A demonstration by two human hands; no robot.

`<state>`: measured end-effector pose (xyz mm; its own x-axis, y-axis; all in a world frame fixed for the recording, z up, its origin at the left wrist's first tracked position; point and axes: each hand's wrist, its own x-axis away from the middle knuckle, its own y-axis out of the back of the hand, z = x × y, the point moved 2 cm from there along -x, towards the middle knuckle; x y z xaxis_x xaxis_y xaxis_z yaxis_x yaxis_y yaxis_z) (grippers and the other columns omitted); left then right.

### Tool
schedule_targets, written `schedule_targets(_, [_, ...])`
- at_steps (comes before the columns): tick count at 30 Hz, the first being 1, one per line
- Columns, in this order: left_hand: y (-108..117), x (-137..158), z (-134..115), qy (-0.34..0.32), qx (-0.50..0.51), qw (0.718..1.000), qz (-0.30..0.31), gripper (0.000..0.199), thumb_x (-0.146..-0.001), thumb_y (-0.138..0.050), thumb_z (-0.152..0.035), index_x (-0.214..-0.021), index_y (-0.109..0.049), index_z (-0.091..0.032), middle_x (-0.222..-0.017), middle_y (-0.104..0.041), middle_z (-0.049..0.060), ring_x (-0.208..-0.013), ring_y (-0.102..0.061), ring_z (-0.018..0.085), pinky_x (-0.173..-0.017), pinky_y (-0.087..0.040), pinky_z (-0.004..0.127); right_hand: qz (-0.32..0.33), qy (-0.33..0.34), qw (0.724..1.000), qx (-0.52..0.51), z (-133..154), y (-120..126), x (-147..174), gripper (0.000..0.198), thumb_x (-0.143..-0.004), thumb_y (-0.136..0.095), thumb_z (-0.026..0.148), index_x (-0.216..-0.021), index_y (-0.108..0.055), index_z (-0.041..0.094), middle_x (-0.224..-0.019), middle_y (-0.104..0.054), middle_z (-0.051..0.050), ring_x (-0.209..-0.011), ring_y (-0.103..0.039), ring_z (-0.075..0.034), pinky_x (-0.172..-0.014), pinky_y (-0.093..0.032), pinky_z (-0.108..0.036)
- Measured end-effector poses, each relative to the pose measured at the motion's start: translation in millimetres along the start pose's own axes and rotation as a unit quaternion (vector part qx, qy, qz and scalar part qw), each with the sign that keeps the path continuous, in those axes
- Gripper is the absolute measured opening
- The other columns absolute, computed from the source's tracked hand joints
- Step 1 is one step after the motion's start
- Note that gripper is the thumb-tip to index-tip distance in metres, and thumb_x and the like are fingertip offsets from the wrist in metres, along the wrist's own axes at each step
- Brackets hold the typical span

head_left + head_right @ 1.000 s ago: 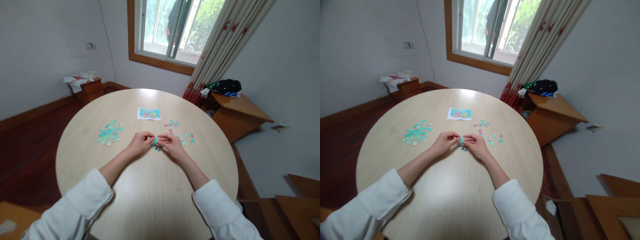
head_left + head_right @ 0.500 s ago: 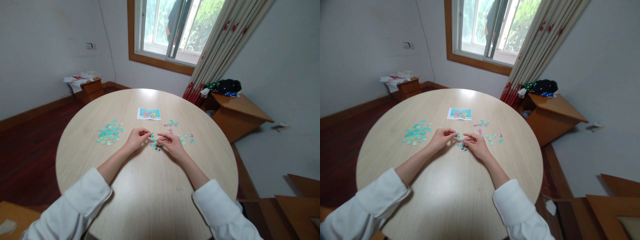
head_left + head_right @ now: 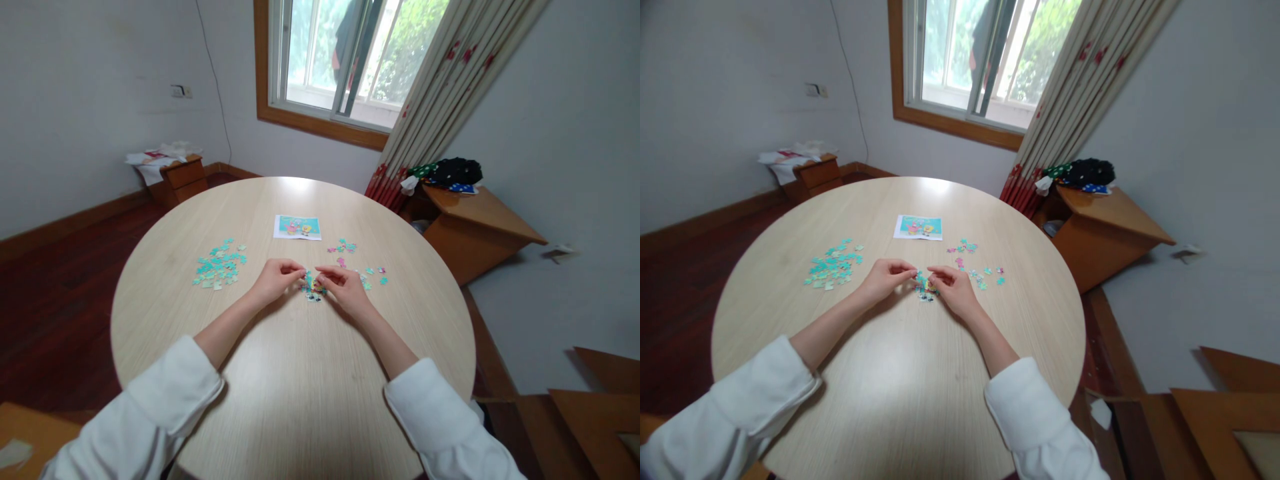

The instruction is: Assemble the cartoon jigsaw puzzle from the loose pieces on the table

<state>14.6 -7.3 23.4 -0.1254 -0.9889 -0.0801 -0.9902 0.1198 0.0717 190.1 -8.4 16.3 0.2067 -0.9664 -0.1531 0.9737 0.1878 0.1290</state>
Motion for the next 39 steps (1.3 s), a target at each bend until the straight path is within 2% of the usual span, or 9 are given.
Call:
schedule_targets(4, [-5, 3, 1, -0.005, -0.008, 1.000, 0.025, 0.018, -0.063, -0.071, -0.030, -0.067, -0.069, -0.012, -0.067, -0.071, 0.007, -0.063, -0.063, 0.016, -0.065, -0.050, 0.029, 0.009, 0.005, 1.000, 0.012, 4, -3, 1, 0.028, -0.066, -0.071, 0.040, -0.084, -0.073, 0.018, -0.084, -0.072, -0.007, -0.073, -0.065, -0.017, -0.071, -0.053, -0.033])
schedule_targets(9, [-8, 3, 3, -0.017, -0.031, 0.999, 0.039, 0.023, -0.064, -0.070, -0.035, -0.068, -0.071, -0.013, -0.068, -0.071, 0.007, -0.063, -0.062, 0.016, -0.064, -0.049, 0.028, 0.033, -0.005, 0.999, -0.003, 5, -5, 2, 0.030, -0.063, -0.074, 0.043, -0.079, -0.073, 0.018, -0.077, -0.071, -0.005, -0.069, -0.064, -0.016, -0.069, -0.054, -0.033])
schedule_targets(16, [-9, 3, 3, -0.022, -0.037, 0.998, 0.045, 0.025, -0.065, -0.069, -0.037, -0.069, -0.070, -0.012, -0.069, -0.072, 0.007, -0.063, -0.063, 0.016, -0.064, -0.049, 0.028, 0.039, -0.007, 0.999, -0.013, 3, -4, 2, 0.033, -0.063, -0.074, 0.040, -0.087, -0.072, 0.017, -0.075, -0.069, -0.004, -0.066, -0.062, -0.013, -0.067, -0.052, -0.031])
schedule_targets(24, [2, -1, 2, -0.025, -0.020, 0.999, -0.042, 0.025, -0.065, -0.069, -0.038, -0.068, -0.066, -0.014, -0.069, -0.071, 0.008, -0.066, -0.065, 0.018, -0.066, -0.051, 0.029, -0.009, 0.009, 1.000, 0.020, -2, 5, -2, 0.031, -0.065, -0.071, 0.040, -0.088, -0.073, 0.018, -0.085, -0.070, -0.006, -0.073, -0.061, -0.016, -0.070, -0.050, -0.032])
schedule_targets(28, [7, -4, 4, -0.031, -0.010, 0.996, -0.083, 0.029, -0.064, -0.069, -0.041, -0.068, -0.066, -0.013, -0.069, -0.070, 0.008, -0.068, -0.066, 0.018, -0.068, -0.050, 0.030, -0.037, 0.016, 0.998, 0.038, -3, 9, -4, 0.029, -0.066, -0.070, 0.039, -0.086, -0.073, 0.019, -0.082, -0.070, -0.006, -0.072, -0.060, -0.016, -0.067, -0.049, -0.031])
schedule_targets(39, [10, -4, 3, -0.037, -0.010, 0.993, -0.108, 0.028, -0.067, -0.067, -0.041, -0.071, -0.066, -0.013, -0.068, -0.069, 0.006, -0.068, -0.064, 0.017, -0.068, -0.050, 0.030, -0.053, 0.004, 0.998, 0.019, -7, 11, -7, 0.026, -0.061, -0.072, 0.036, -0.081, -0.072, 0.018, -0.075, -0.068, -0.005, -0.068, -0.059, -0.016, -0.065, -0.048, -0.032])
